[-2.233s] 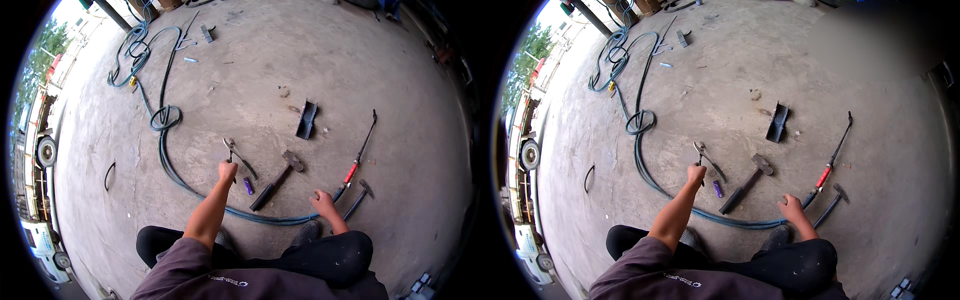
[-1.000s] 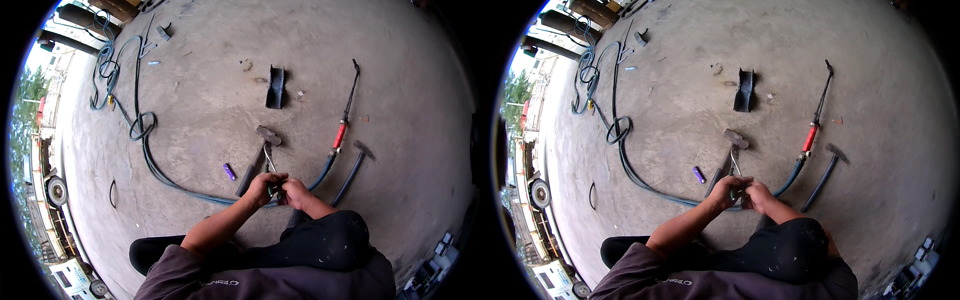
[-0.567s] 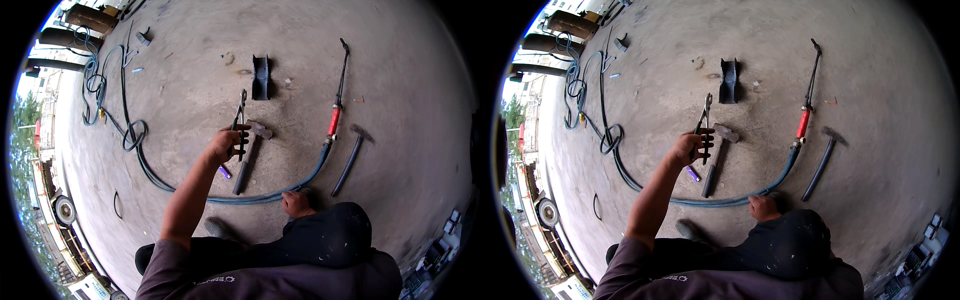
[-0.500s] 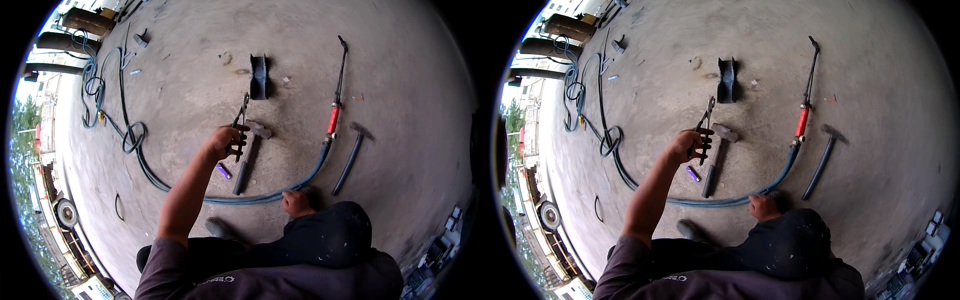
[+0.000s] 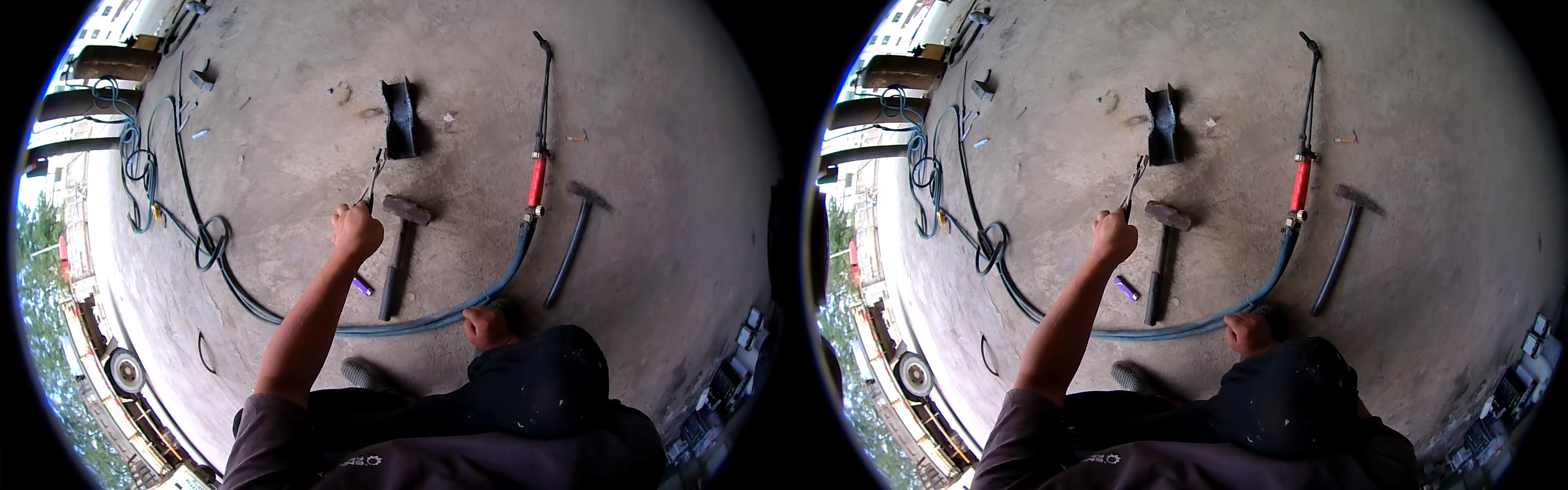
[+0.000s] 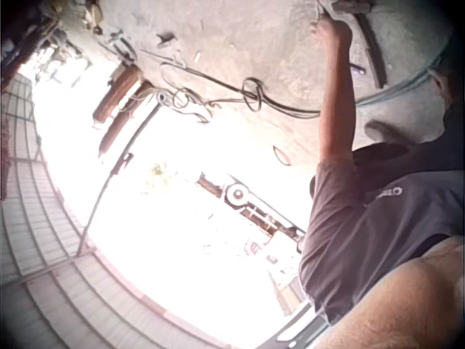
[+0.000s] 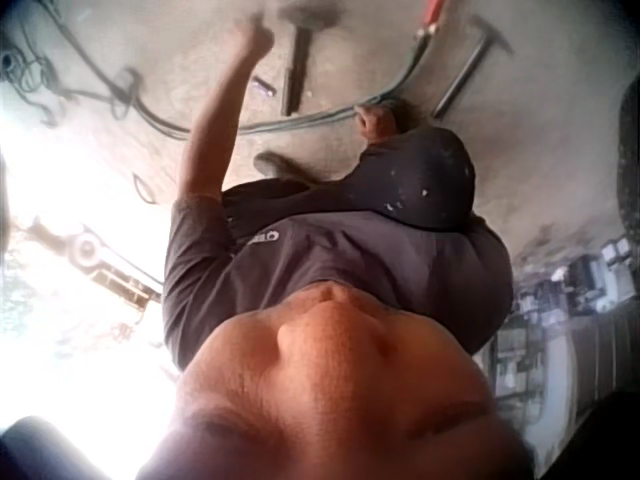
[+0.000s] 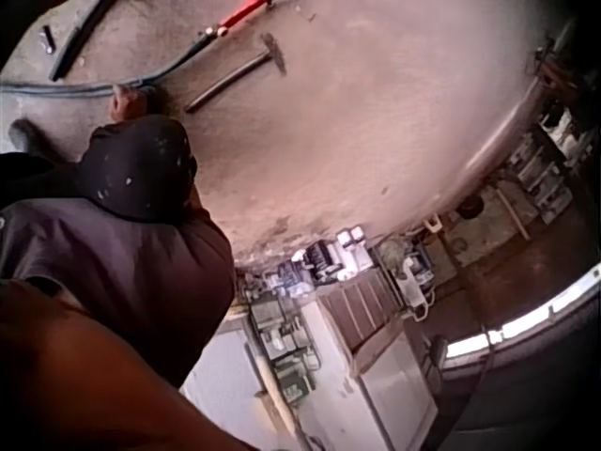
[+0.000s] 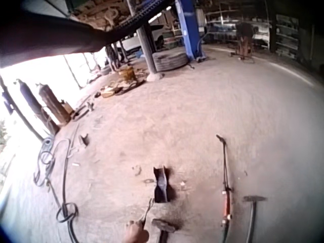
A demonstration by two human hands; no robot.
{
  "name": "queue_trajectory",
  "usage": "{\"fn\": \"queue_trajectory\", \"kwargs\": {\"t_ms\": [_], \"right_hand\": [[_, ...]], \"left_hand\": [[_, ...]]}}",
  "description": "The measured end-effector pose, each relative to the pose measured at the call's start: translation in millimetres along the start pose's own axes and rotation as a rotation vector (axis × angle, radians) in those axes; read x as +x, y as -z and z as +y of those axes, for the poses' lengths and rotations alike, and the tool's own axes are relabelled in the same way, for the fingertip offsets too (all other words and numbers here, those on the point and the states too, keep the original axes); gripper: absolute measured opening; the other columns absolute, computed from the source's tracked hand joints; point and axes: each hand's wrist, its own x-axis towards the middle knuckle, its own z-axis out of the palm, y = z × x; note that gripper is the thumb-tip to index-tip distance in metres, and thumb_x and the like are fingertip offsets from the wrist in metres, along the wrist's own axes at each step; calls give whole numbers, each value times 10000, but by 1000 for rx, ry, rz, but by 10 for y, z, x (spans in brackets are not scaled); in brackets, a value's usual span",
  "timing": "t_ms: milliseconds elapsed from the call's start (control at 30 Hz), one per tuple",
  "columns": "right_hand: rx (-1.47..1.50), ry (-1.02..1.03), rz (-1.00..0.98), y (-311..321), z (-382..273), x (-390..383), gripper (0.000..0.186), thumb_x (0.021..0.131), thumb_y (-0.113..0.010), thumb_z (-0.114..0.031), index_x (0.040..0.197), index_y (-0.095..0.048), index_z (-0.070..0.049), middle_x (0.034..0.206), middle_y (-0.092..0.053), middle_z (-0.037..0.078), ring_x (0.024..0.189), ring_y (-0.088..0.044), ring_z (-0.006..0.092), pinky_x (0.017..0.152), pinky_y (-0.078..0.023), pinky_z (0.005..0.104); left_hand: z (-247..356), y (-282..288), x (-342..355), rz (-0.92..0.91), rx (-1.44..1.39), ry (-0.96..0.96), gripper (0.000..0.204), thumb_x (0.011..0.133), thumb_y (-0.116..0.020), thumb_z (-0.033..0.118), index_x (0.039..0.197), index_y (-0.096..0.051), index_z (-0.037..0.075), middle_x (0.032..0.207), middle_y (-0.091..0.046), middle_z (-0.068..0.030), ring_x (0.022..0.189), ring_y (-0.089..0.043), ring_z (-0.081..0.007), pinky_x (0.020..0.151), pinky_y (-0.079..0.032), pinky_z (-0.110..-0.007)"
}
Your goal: The person uses a cutting torch to cut a metal piece on the floor, then uses a hammer and pliers to adjust it. They walk to a vehicle lift to hand a wrench to a coworker, then return to the floor to measure and mark a U-shaped metal rod with a tape measure and marker.
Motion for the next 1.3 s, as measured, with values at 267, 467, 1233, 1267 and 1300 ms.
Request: {"fn": "queue_trajectory", "kwargs": {"t_ms": [267, 467, 1233, 1267, 1300], "right_hand": [[27, -19, -6, 51, -50, 55, 97, 836, -645, 6, 921, -599, 1, 726, -571, 201, 661, -606, 389, 560, -458, 493], [5, -24, -51, 65, -40, 55, 133, 820, -662, -8, 940, -606, -17, 741, -594, 187, 684, -627, 385, 574, -478, 491], [-2, -38, -26, 137, -65, 209, 105, 756, -648, 22, 860, -655, 6, 752, -630, 177, 685, -648, 361, 592, -536, 433], [-40, -51, -43, 129, -66, 226, 97, 759, -649, 10, 856, -653, 0, 757, -634, 174, 693, -651, 360, 601, -539, 435], [-59, -57, -32, 137, -74, 229, 90, 762, -651, -1, 851, -651, -6, 762, -639, 172, 700, -654, 359, 610, -542, 437]], "left_hand": [[358, -383, -145, 105, -31, 160, 441, 973, -484, 160, 1382, -562, 15, 1643, -210, -337, 1451, -336, -513, 1098, -345, -698], [440, -537, -104, 151, 43, 174, 459, 1001, -503, 224, 1396, -540, -5, 1613, -278, -337, 1425, -389, -493, 1072, -377, -656], [-443, -385, 479, 107, -77, -48, 495, 866, -768, 219, 1209, -538, -55, 1220, -601, -294, 1157, -597, -459, 978, -503, -510], [-425, -286, 484, 57, -102, -65, 496, 860, -774, 227, 1198, -544, -54, 1216, -607, -296, 1151, -602, -460, 977, -506, -508], [-415, -187, 446, 9, -132, -70, 498, 854, -781, 236, 1187, -550, -54, 1211, -613, -299, 1145, -608, -461, 976, -508, -507]]}}
